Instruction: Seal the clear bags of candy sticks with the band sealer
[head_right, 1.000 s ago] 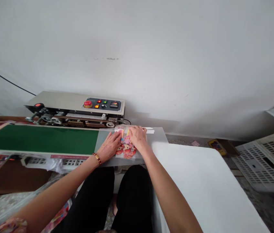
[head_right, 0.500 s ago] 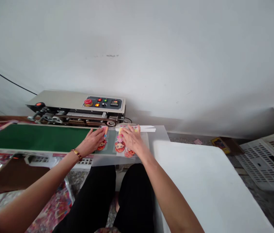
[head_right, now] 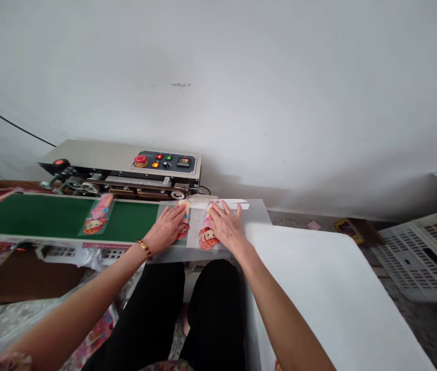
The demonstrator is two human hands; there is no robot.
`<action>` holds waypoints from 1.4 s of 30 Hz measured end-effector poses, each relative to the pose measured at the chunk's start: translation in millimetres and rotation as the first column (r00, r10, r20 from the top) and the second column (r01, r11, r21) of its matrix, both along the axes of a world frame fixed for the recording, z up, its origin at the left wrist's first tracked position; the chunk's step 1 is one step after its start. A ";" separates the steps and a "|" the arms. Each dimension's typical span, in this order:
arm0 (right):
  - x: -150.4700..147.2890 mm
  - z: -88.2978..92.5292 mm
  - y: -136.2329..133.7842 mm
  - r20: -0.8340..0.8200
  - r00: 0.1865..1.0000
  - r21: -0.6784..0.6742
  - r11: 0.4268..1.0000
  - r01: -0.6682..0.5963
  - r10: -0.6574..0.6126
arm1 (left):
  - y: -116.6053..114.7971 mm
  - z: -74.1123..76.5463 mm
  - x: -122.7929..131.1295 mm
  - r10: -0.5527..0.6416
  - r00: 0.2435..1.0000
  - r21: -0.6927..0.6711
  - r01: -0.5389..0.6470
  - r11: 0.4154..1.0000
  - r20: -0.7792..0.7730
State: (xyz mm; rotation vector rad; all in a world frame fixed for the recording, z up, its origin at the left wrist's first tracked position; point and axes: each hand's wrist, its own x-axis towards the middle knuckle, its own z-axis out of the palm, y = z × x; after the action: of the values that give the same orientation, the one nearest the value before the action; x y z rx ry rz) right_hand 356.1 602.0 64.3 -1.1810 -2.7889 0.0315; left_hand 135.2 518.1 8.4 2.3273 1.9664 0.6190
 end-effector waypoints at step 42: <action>-21.5 -13.0 -13.6 -0.096 0.994 -0.019 0.998 -0.059 0.056 | 7.0 1.4 7.9 -0.035 0.999 -0.014 0.035 0.999 0.018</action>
State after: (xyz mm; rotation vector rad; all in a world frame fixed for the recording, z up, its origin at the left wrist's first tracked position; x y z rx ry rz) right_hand 334.6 588.4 51.4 -1.0736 -2.7447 0.1208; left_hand 143.2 525.1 9.8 2.3336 1.9119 0.6188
